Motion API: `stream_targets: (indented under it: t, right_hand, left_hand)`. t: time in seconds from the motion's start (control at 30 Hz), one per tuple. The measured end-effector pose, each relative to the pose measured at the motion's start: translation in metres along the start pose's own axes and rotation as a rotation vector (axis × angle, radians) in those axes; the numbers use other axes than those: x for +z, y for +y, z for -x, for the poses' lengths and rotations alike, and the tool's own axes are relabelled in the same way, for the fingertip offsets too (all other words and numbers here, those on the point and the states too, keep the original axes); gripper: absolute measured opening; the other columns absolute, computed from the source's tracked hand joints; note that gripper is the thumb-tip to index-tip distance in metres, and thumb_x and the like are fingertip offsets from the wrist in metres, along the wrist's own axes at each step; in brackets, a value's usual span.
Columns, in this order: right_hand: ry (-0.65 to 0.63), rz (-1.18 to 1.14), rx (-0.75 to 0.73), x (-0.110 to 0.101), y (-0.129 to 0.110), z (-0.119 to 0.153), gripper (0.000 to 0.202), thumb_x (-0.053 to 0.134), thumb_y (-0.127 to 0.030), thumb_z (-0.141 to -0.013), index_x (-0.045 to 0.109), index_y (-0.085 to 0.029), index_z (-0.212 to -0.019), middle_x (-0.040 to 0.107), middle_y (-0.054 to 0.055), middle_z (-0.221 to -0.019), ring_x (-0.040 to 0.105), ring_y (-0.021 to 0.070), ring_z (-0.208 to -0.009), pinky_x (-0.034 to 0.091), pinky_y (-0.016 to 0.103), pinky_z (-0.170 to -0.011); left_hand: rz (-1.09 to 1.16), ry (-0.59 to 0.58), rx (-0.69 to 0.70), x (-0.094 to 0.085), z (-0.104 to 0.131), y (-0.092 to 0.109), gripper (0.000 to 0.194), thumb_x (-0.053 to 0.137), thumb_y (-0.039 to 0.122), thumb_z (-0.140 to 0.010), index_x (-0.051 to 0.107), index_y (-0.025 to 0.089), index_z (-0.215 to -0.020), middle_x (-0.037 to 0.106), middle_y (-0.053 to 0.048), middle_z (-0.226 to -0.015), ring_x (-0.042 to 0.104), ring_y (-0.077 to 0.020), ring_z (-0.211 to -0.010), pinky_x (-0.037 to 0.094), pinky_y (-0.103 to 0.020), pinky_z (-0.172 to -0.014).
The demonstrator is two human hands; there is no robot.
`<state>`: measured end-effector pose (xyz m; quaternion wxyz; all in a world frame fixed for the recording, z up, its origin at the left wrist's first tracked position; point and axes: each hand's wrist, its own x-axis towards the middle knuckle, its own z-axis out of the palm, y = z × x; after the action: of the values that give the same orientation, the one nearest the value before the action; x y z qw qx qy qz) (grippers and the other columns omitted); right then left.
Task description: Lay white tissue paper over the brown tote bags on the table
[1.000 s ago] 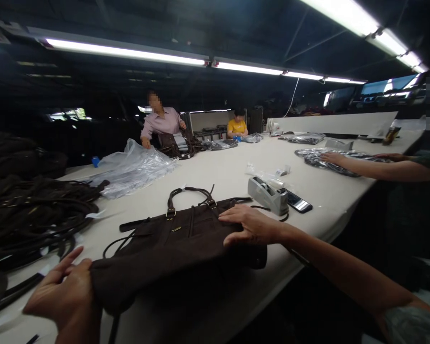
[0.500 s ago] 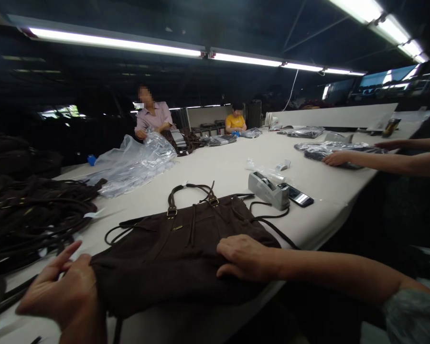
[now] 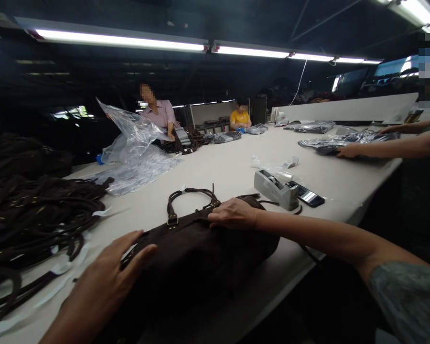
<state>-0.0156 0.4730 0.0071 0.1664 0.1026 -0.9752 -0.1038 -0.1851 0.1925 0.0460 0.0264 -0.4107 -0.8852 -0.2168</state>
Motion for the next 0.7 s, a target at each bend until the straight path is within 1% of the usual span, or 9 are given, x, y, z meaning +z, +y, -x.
stream_targets:
  t: [0.07,0.1,0.2,0.27,0.33,0.4,0.47,0.6,0.7]
  right_hand:
    - [0.077,0.042,-0.025,0.004,-0.005,0.010,0.030,0.039,-0.035,-0.105,0.059,-0.018,-0.091,0.061,0.001,-0.079,0.053,0.0130,-0.065,0.022,0.026,-0.052]
    - [0.103,0.051,-0.024,0.005,-0.007,0.014,0.033,0.037,-0.035,-0.106,0.059,-0.018,-0.090,0.060,0.001,-0.079,0.052,0.0128,-0.064,0.023,0.027,-0.052]
    - [0.113,0.017,0.020,0.003,-0.006,0.021,0.040,0.036,-0.045,-0.105,0.060,-0.018,-0.088,0.061,0.002,-0.082,0.053,0.0130,-0.067,0.027,0.026,-0.054]
    - [0.059,-0.074,0.083,0.001,-0.002,0.021,0.039,0.044,-0.054,-0.099,0.061,-0.019,-0.093,0.063,0.002,-0.088,0.057,0.0141,-0.074,0.029,0.024,-0.056]
    - [-0.034,-0.209,0.170,-0.005,0.006,0.021,0.042,0.061,-0.062,-0.087,0.061,-0.022,-0.100,0.065,0.001,-0.093,0.060,0.0167,-0.080,0.033,0.023,-0.060]
    - [-0.122,-0.333,0.229,-0.013,0.013,0.024,0.051,0.073,-0.063,-0.075,0.060,-0.023,-0.103,0.066,0.001,-0.096,0.061,0.0194,-0.084,0.035,0.023,-0.063]
    - [-0.132,-0.372,0.204,-0.020,0.019,0.032,0.043,0.075,-0.052,-0.078,0.058,-0.022,-0.104,0.065,0.001,-0.098,0.060,0.0202,-0.087,0.036,0.024,-0.066]
    - [0.076,-0.157,0.016,-0.011,0.005,0.061,0.006,0.057,-0.017,-0.089,0.057,-0.019,-0.095,0.060,0.002,-0.087,0.053,0.0177,-0.079,0.033,0.028,-0.066]
    - [0.243,0.022,-0.072,0.006,-0.028,0.087,0.018,0.045,-0.010,-0.094,0.055,-0.018,-0.081,0.052,0.001,-0.073,0.043,0.0166,-0.066,0.027,0.030,-0.060]
  left_hand:
    - [-0.052,-0.190,-0.020,0.009,-0.001,0.026,0.081,0.040,0.073,-0.075,0.050,0.015,-0.132,0.055,-0.011,-0.135,0.049,-0.0316,-0.126,0.034,-0.045,-0.110]
    - [-0.087,-0.246,-0.036,0.014,-0.001,0.034,0.081,0.040,0.073,-0.076,0.048,0.016,-0.133,0.056,-0.011,-0.134,0.050,-0.0315,-0.125,0.036,-0.045,-0.108]
    - [-0.205,-0.279,-0.065,0.028,0.002,0.035,0.067,0.040,0.068,-0.079,0.052,0.022,-0.127,0.064,-0.008,-0.122,0.059,-0.0308,-0.111,0.045,-0.044,-0.093]
    - [-0.277,-0.213,0.032,0.036,0.006,0.022,0.051,0.037,0.063,-0.085,0.057,0.025,-0.114,0.068,-0.005,-0.107,0.064,-0.0282,-0.097,0.049,-0.040,-0.078]
    - [-0.282,-0.101,0.254,0.039,0.009,0.001,0.042,0.035,0.056,-0.090,0.060,0.025,-0.103,0.068,-0.002,-0.095,0.066,-0.0229,-0.083,0.048,-0.035,-0.067]
    - [-0.230,0.031,0.548,0.039,0.011,-0.021,0.035,0.039,0.049,-0.093,0.062,0.024,-0.102,0.067,-0.001,-0.093,0.065,-0.0172,-0.081,0.048,-0.029,-0.068]
    - [-0.213,0.121,0.771,0.036,0.015,-0.040,0.029,0.043,0.038,-0.095,0.060,0.023,-0.113,0.067,-0.001,-0.100,0.064,-0.0143,-0.090,0.048,-0.025,-0.080]
    - [-0.283,0.204,0.982,0.041,0.039,-0.054,0.043,0.038,0.017,-0.094,0.046,0.019,-0.137,0.067,-0.005,-0.112,0.061,-0.0152,-0.105,0.040,-0.028,-0.101]
    - [-0.281,0.333,1.023,0.062,0.069,-0.056,0.047,0.033,0.011,-0.093,0.046,0.017,-0.137,0.070,-0.006,-0.105,0.064,-0.0154,-0.098,0.037,-0.031,-0.106]
